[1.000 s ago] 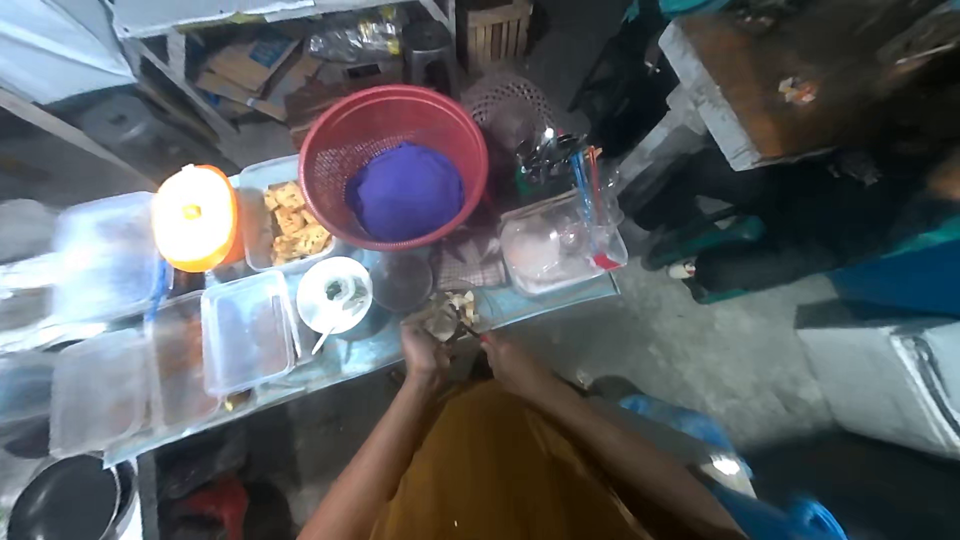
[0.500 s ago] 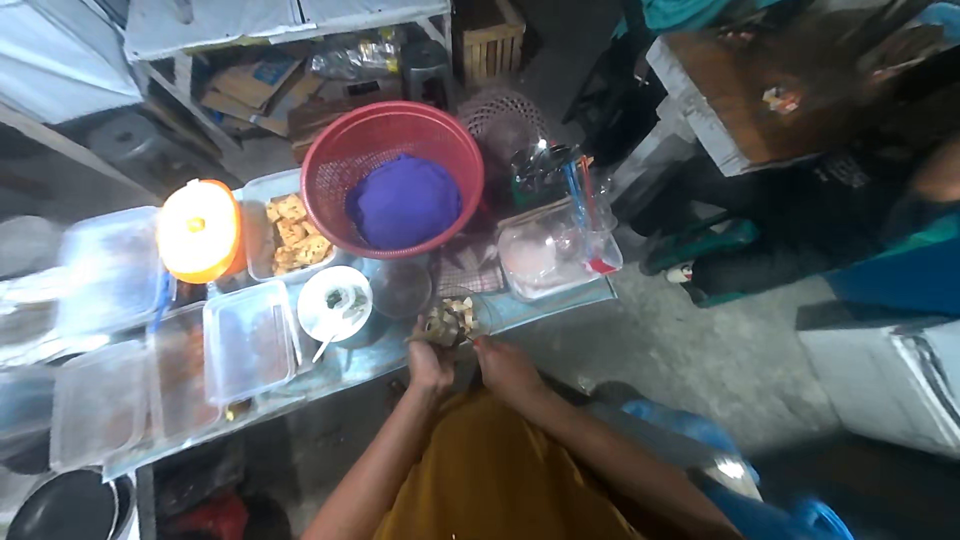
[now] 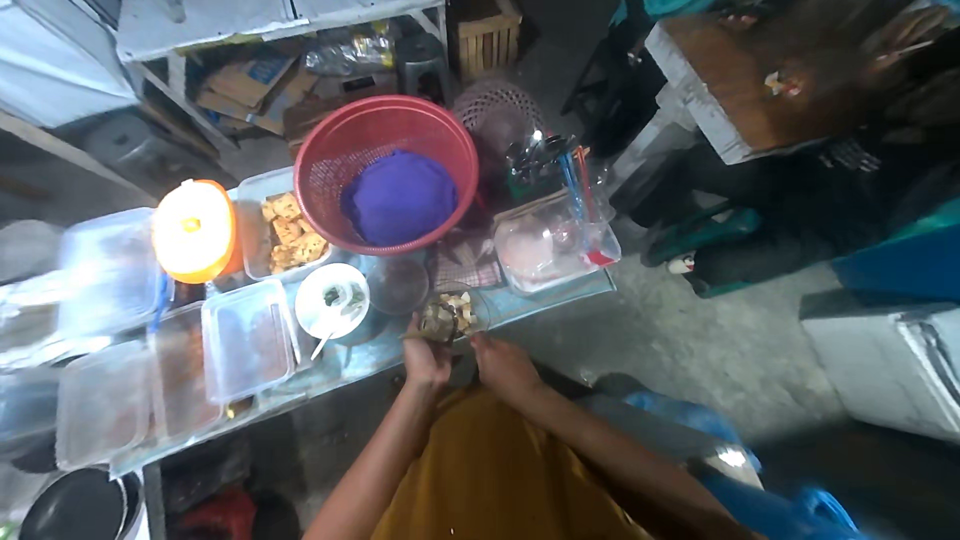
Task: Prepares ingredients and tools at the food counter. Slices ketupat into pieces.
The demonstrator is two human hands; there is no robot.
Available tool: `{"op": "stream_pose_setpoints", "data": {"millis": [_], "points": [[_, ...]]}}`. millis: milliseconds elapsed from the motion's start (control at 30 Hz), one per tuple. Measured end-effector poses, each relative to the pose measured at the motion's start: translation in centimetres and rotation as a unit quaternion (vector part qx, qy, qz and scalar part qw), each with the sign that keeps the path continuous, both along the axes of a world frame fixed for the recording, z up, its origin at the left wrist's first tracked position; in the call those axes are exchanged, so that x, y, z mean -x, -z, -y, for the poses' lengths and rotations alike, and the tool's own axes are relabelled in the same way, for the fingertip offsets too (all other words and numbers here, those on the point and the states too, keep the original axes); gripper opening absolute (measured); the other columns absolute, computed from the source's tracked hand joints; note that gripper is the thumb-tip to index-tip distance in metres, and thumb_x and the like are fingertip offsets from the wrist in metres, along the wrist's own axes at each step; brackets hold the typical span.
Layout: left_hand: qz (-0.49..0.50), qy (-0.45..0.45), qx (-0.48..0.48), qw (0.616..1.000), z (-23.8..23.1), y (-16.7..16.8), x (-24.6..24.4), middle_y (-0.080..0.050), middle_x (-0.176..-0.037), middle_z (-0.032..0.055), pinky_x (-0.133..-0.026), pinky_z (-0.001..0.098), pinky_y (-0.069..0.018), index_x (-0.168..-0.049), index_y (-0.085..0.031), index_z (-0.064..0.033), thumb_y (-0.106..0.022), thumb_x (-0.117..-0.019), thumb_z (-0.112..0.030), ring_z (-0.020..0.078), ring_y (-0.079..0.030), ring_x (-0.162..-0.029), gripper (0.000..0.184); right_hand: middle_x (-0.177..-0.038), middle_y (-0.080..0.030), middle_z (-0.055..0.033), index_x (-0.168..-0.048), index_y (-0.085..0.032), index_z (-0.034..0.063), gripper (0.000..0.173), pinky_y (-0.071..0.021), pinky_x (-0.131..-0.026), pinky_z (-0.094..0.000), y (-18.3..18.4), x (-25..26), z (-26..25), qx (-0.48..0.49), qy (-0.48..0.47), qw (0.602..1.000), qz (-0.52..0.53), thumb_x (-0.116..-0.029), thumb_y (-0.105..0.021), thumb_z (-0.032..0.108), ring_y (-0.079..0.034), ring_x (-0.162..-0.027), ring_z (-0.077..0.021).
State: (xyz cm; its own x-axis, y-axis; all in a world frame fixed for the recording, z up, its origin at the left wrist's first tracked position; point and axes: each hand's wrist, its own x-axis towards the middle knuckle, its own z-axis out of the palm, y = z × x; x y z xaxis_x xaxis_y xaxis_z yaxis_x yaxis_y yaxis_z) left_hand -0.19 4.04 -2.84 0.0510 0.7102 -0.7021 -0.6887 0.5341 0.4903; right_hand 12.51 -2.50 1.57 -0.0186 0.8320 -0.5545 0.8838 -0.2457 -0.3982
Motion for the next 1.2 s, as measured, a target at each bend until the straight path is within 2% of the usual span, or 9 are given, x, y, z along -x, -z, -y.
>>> {"op": "stream_pose_setpoints", "data": {"millis": [233, 400, 633, 733, 833, 933, 1000, 1100, 1200], "points": [[-0.003, 0.002, -0.01, 1.0, 0.1, -0.3, 0.0, -0.067, -0.112, 0.017, -0.085, 0.0444, -0.0577, -0.133, -0.052, -0.0041, -0.025, -0.1122, -0.039, 0.027, -0.068, -0.1, 0.048, -0.116, -0.068, -0.0243, -0.138, -0.051, 0.0001, 0.037, -0.056, -0.092, -0.0544, -0.4, 0.4, -0.4, 0.024, -0.024, 0.999, -0.003, -0.1117, -0.034, 0.02, -0.069, -0.11, -0.0407], [0.02, 0.01, -0.032, 0.999, 0.3, 0.9, 0.6, -0.069, -0.108, 0.0173, -0.074, 0.0414, -0.0595, -0.123, -0.055, -0.0046, -0.024, -0.1114, -0.038, 0.027, -0.07, -0.094, 0.047, -0.12, -0.067, -0.0256, -0.144, -0.046, -0.0009, 0.039, -0.0552, -0.094, -0.0555, 0.4, 0.8, -0.9, 0.042, -0.031, 0.999, -0.002, -0.1075, -0.038, 0.01, -0.067, -0.114, -0.0425], [0.013, 0.005, -0.007, 1.0, 0.1, 1.1, 0.8, -0.068, -0.112, 0.0173, -0.075, 0.0423, -0.0587, -0.127, -0.054, -0.0055, -0.024, -0.1108, -0.038, 0.0279, -0.07, -0.098, 0.046, -0.12, -0.067, -0.0264, -0.14, -0.047, -0.0029, 0.036, -0.055, -0.093, -0.0568, 0.4, 1.3, -1.5, 0.054, -0.047, 0.997, 0.019, -0.1076, -0.038, 0.008, -0.067, -0.114, -0.0437], [0.016, -0.007, -0.005, 1.0, -0.1, 1.3, 0.9, -0.069, -0.104, 0.0166, -0.071, 0.0403, -0.0585, -0.12, -0.056, -0.0045, -0.025, -0.1103, -0.035, 0.0259, -0.07, -0.089, 0.045, -0.122, -0.066, -0.0264, -0.139, -0.048, -0.0029, 0.035, -0.0547, -0.093, -0.0572, 0.3, 1.5, -1.6, 0.048, -0.055, 0.997, 0.024, -0.1081, -0.037, 0.008, -0.067, -0.114, -0.0437], [0.042, 0.003, -0.021, 0.999, -0.2, 1.4, 1.3, -0.069, -0.112, 0.0191, -0.07, 0.0385, -0.0589, -0.127, -0.054, -0.0039, -0.023, -0.1114, -0.035, 0.0271, -0.071, -0.093, 0.046, -0.125, -0.065, -0.0259, -0.139, -0.051, -0.002, 0.036, -0.0536, -0.096, -0.0563, 0.5, 1.0, -1.9, 0.039, -0.047, 0.998, -0.01, -0.1096, -0.035, 0.012, -0.066, -0.117, -0.0425], [0.033, 0.015, -0.005, 0.999, -0.5, 1.5, 1.5, -0.068, -0.098, 0.016, -0.055, 0.0317, -0.0535, -0.12, -0.057, -0.0048, -0.027, -0.1112, -0.037, 0.0208, -0.066, -0.072, 0.045, -0.118, -0.066, -0.0256, -0.131, -0.058, -0.002, 0.04, -0.0512, -0.1, -0.0548, 1.1, -0.1, -2.7, 0.066, 0.001, 0.99, -0.125, -0.1127, -0.034, 0.025, -0.065, -0.115, -0.0391], [0.032, 0.008, 0.014, 0.999, -0.6, 1.4, 1.4, -0.066, -0.09, 0.0132, -0.055, 0.0319, -0.0528, -0.116, -0.058, -0.0056, -0.029, -0.1109, -0.038, 0.0196, -0.063, -0.067, 0.043, -0.118, -0.067, -0.0246, -0.132, -0.058, -0.0003, 0.039, -0.0517, -0.099, -0.0546, 1.0, -0.3, -3.0, 0.063, -0.003, 0.992, -0.106, -0.1126, -0.035, 0.025, -0.066, -0.115, -0.0386], [0.007, -0.003, 0.056, 0.998, -0.7, 0.9, 1.0, -0.063, -0.09, 0.0121, -0.064, 0.0368, -0.0552, -0.115, -0.054, -0.0067, -0.031, -0.1108, -0.038, 0.0213, -0.063, -0.073, 0.039, -0.123, -0.068, -0.0227, -0.144, -0.053, 0.0021, 0.04, -0.0552, -0.093, -0.0551, 1.3, 0.7, -2.3, -0.023, -0.041, 0.998, 0.033, -0.108, -0.039, 0.013, -0.068, -0.115, -0.0399], [0.007, -0.016, 0.085, 0.996, -1.0, 0.9, 1.0, -0.062, -0.091, 0.0128, -0.064, 0.0395, -0.0558, -0.114, -0.054, -0.0067, -0.033, -0.1097, -0.041, 0.023, -0.064, -0.076, 0.041, -0.126, -0.067, -0.0229, -0.143, -0.054, 0.0034, 0.04, -0.0531, -0.097, -0.0551, 1.2, 0.4, -2.7, 0.001, -0.034, 0.999, -0.003, -0.1116, -0.036, 0.021, -0.066, -0.118, -0.0397]]}}
